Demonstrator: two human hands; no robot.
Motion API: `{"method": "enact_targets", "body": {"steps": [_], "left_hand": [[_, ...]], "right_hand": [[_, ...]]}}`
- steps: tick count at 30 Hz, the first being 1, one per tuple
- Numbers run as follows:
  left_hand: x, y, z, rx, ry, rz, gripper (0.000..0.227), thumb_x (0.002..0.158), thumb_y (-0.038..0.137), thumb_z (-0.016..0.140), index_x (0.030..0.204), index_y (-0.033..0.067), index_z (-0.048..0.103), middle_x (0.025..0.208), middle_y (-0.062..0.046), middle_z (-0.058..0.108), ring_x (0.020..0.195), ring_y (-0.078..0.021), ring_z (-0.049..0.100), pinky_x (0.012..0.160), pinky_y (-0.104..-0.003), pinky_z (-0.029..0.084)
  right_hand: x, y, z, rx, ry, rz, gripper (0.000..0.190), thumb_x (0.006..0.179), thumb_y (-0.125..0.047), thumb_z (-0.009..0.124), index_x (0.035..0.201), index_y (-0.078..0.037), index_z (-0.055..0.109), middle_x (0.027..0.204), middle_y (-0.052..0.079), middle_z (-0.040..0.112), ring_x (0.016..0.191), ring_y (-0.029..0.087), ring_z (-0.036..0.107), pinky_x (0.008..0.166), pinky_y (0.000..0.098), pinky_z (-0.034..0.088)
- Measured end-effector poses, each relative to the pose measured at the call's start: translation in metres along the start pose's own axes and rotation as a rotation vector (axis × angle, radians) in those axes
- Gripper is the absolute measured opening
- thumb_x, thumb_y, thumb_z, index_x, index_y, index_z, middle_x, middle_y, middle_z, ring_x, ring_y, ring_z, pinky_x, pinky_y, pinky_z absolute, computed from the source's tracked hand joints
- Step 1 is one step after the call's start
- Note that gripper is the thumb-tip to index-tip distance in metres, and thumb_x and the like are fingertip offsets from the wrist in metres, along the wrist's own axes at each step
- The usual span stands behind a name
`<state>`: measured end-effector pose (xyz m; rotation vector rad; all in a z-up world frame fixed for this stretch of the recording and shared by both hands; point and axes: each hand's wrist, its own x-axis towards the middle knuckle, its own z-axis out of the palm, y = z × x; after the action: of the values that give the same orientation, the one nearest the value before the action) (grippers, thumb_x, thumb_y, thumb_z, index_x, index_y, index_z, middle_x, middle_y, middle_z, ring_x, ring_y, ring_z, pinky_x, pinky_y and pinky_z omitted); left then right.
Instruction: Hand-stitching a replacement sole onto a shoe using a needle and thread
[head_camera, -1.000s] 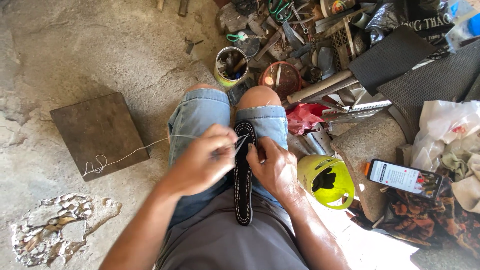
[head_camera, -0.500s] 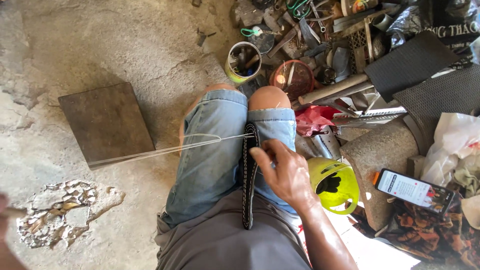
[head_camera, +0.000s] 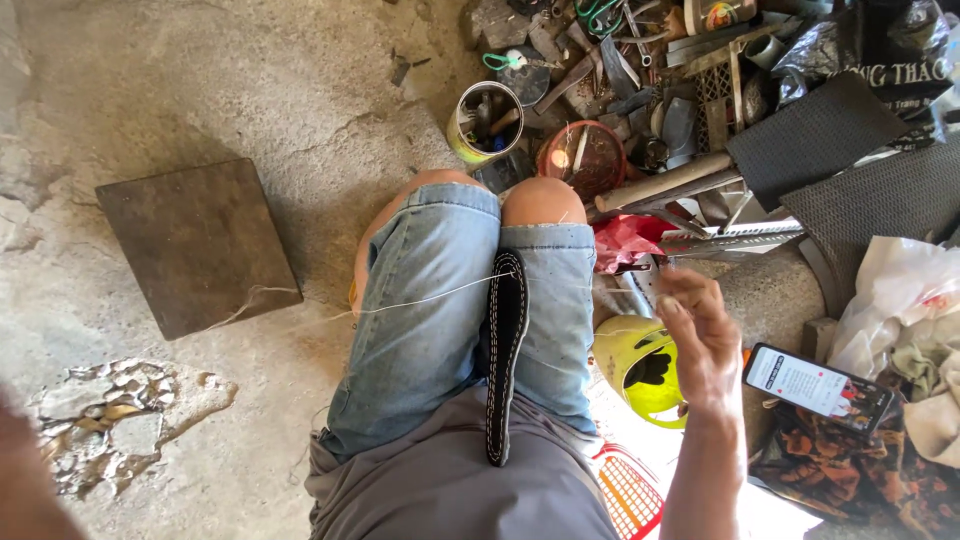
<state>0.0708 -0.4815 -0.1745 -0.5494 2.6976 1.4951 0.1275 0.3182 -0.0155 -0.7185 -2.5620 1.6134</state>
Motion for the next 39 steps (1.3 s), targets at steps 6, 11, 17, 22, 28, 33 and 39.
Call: {"method": "enact_targets", "body": {"steps": [6,11,17,22,28,33,39], "left_hand": [[-0.055,0.214,0.194,-0.060,-0.041,0.314,0.029,0.095,-0.014,0.074,0.114,0.0061,0.066,0.116,-0.017,0.069,0.105,-0.0333,0.069,0.100,-0.039,0.054],[-0.125,0.390,0.284,-0.077,-0.185,0.609,0.040,0.080,0.024,0.088,0.117,0.0239,0.074,0.116,0.007,0.075,0.105,-0.0106,0.073,0.098,-0.025,0.057],[-0.146,0.410,0.327,0.462,-0.790,0.549,0.049,0.104,0.015,0.044,0.150,-0.0010,0.041,0.107,-0.021,0.068,0.063,-0.0282,0.074,0.050,-0.043,0.064],[-0.152,0.395,0.347,0.477,-0.836,0.591,0.043,0.093,0.013,0.062,0.135,0.0063,0.058,0.090,-0.011,0.073,0.062,-0.0219,0.073,0.046,-0.033,0.059],[-0.149,0.402,0.346,0.401,-0.819,0.610,0.043,0.090,0.008,0.063,0.132,0.0033,0.058,0.083,-0.012,0.074,0.066,-0.0261,0.074,0.053,-0.040,0.061],[-0.151,0.395,0.352,0.420,-0.746,0.685,0.042,0.089,0.008,0.063,0.131,0.0053,0.060,0.080,-0.011,0.074,0.063,-0.0248,0.074,0.052,-0.038,0.060],[-0.148,0.403,0.346,0.375,-0.777,0.638,0.039,0.089,0.006,0.062,0.129,0.0049,0.060,0.084,-0.012,0.075,0.065,-0.0275,0.075,0.053,-0.042,0.061]], "right_hand": [[-0.006,-0.027,0.036,0.957,-0.260,-0.160,0.036,0.107,-0.035,0.049,0.075,-0.019,0.045,0.110,0.015,0.060,0.138,0.040,0.054,0.098,0.0506,0.051],[0.002,-0.011,0.043,1.250,-0.344,-0.084,0.035,0.112,-0.038,0.045,0.086,-0.015,0.045,0.066,0.004,0.050,0.090,0.033,0.068,0.077,0.0475,0.059],[-0.001,0.008,0.041,1.101,-0.126,0.126,0.029,0.112,-0.033,0.043,0.090,-0.015,0.044,0.068,-0.003,0.038,0.066,0.015,0.047,0.057,0.0288,0.046],[-0.002,0.041,0.042,1.190,-0.161,0.174,0.028,0.112,-0.032,0.044,0.090,-0.014,0.043,0.067,-0.004,0.034,0.064,0.014,0.045,0.053,0.0260,0.043],[-0.011,0.058,0.035,1.170,-0.103,0.243,0.028,0.110,-0.033,0.047,0.089,-0.016,0.043,0.066,-0.007,0.030,0.061,0.011,0.041,0.048,0.0205,0.038],[-0.021,0.065,0.034,1.165,-0.072,0.270,0.027,0.111,-0.029,0.047,0.089,-0.014,0.044,0.065,-0.006,0.028,0.059,0.011,0.038,0.045,0.0195,0.035],[-0.024,0.043,0.035,0.705,0.019,0.158,0.026,0.109,-0.026,0.051,0.088,-0.011,0.050,0.067,-0.001,0.039,0.062,0.013,0.044,0.048,0.0225,0.038]]}}
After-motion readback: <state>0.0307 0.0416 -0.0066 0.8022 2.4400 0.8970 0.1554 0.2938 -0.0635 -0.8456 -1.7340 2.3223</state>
